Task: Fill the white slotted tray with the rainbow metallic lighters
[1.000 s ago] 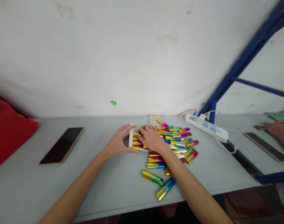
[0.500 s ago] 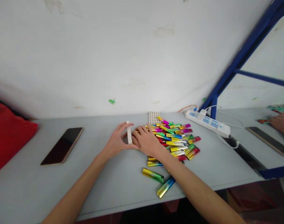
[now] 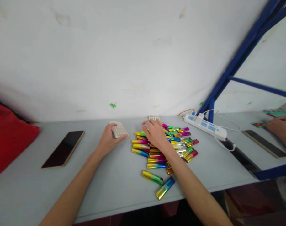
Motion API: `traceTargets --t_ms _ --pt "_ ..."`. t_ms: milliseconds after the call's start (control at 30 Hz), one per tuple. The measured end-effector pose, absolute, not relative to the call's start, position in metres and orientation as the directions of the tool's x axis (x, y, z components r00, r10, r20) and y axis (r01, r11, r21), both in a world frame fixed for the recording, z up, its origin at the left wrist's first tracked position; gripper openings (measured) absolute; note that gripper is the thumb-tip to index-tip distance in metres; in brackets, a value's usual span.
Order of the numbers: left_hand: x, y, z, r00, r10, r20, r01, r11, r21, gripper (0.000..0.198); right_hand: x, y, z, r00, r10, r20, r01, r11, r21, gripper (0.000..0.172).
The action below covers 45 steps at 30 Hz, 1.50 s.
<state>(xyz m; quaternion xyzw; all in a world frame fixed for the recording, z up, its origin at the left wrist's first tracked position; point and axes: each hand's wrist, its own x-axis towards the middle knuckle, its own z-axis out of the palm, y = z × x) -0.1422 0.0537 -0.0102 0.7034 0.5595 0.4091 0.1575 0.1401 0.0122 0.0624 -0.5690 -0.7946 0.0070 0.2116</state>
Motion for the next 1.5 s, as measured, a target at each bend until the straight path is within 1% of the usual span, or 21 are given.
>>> traceTargets --t_ms 67,133,167,233,333,367,433,533,600,700,767,833,933,1000,1033,1133,1200,1300,1433,1500 --pt "-0.148 0.058 -0.019 0.107 0.925 0.365 0.786 -0.304 0.538 0.069 0.155 0.025 0.070 -0.104 0.963 0.249 0.949 0.171 -0.265 0.037" --pt "-0.152 0.061 -0.023 0.129 0.928 0.350 0.816 -0.300 0.495 0.066 0.166 0.039 0.075 0.036 0.987 0.155 0.965 0.006 -0.262 0.036" --pt "-0.153 0.062 -0.023 0.137 0.926 0.351 0.828 -0.302 0.473 0.066 0.170 0.046 0.077 0.086 0.989 0.118 0.965 -0.054 -0.257 0.039" --pt "-0.152 0.065 -0.020 0.148 0.921 0.361 0.856 -0.302 0.420 0.064 0.171 0.058 0.079 0.141 0.988 0.064 0.960 -0.121 -0.252 0.052" --pt "-0.143 0.071 -0.009 0.147 0.912 0.382 0.887 -0.293 0.356 0.055 0.161 0.071 0.078 0.164 0.986 -0.017 0.952 -0.162 -0.260 0.073" --pt "-0.139 0.071 -0.005 0.143 0.908 0.394 0.888 -0.294 0.354 0.051 0.157 0.074 0.077 0.170 0.985 -0.031 0.949 -0.173 -0.265 0.076" --pt "-0.130 0.068 0.002 0.142 0.893 0.427 0.886 -0.307 0.348 0.047 0.149 0.079 0.075 0.181 0.983 -0.036 0.944 -0.184 -0.274 0.072" --pt "-0.119 0.048 0.014 0.191 0.862 0.470 0.866 -0.374 0.333 0.044 0.145 0.083 0.072 0.172 0.985 -0.025 0.939 -0.171 -0.299 0.067" --pt "-0.114 0.022 0.021 0.295 0.838 0.460 0.817 -0.471 0.334 0.043 0.147 0.086 0.072 0.152 0.988 -0.026 0.930 -0.152 -0.334 0.070" --pt "-0.108 -0.033 0.030 0.384 0.818 0.428 0.747 -0.548 0.377 0.044 0.155 0.091 0.074 0.130 0.991 -0.019 0.905 -0.126 -0.407 0.074" --pt "-0.101 -0.076 0.035 0.471 0.778 0.415 0.694 -0.617 0.370 0.045 0.159 0.095 0.074 0.120 0.993 -0.002 0.882 -0.108 -0.458 0.076" --pt "-0.087 -0.115 0.039 0.570 0.721 0.394 0.642 -0.690 0.334 0.054 0.163 0.099 0.073 0.113 0.992 0.048 0.833 -0.068 -0.549 0.079" --pt "-0.059 -0.152 0.040 0.681 0.619 0.391 0.587 -0.781 0.215 0.070 0.168 0.101 0.069 0.134 0.982 0.136 0.740 -0.008 -0.673 0.081" --pt "-0.041 -0.157 0.038 0.718 0.587 0.375 0.579 -0.802 0.146 0.075 0.170 0.099 0.066 0.159 0.975 0.157 0.687 0.005 -0.727 0.079" --pt "-0.034 -0.155 0.036 0.726 0.584 0.362 0.582 -0.803 0.127 0.075 0.172 0.097 0.064 0.165 0.973 0.162 0.633 0.021 -0.774 0.078" --pt "-0.020 -0.134 0.026 0.755 0.571 0.324 0.569 -0.815 0.110 0.064 0.181 0.085 0.062 0.137 0.972 0.192 0.372 0.129 -0.919 0.081" --pt "-0.017 -0.116 0.017 0.761 0.563 0.322 0.559 -0.821 0.116 0.058 0.192 0.073 0.062 0.100 0.965 0.242 0.248 0.211 -0.945 0.089" --pt "-0.011 -0.093 0.007 0.784 0.525 0.331 0.519 -0.847 0.114 0.056 0.210 0.048 0.065 0.093 0.949 0.303 0.221 0.277 -0.935 0.097" --pt "0.002 -0.077 0.003 0.799 0.509 0.320 0.487 -0.860 0.151 0.051 0.227 0.015 0.067 0.126 0.929 0.349 0.226 0.316 -0.921 0.095" --pt "0.008 -0.073 0.003 0.794 0.521 0.313 0.488 -0.854 0.183 0.052 0.230 0.003 0.063 0.118 0.922 0.369 0.232 0.336 -0.913 0.093"
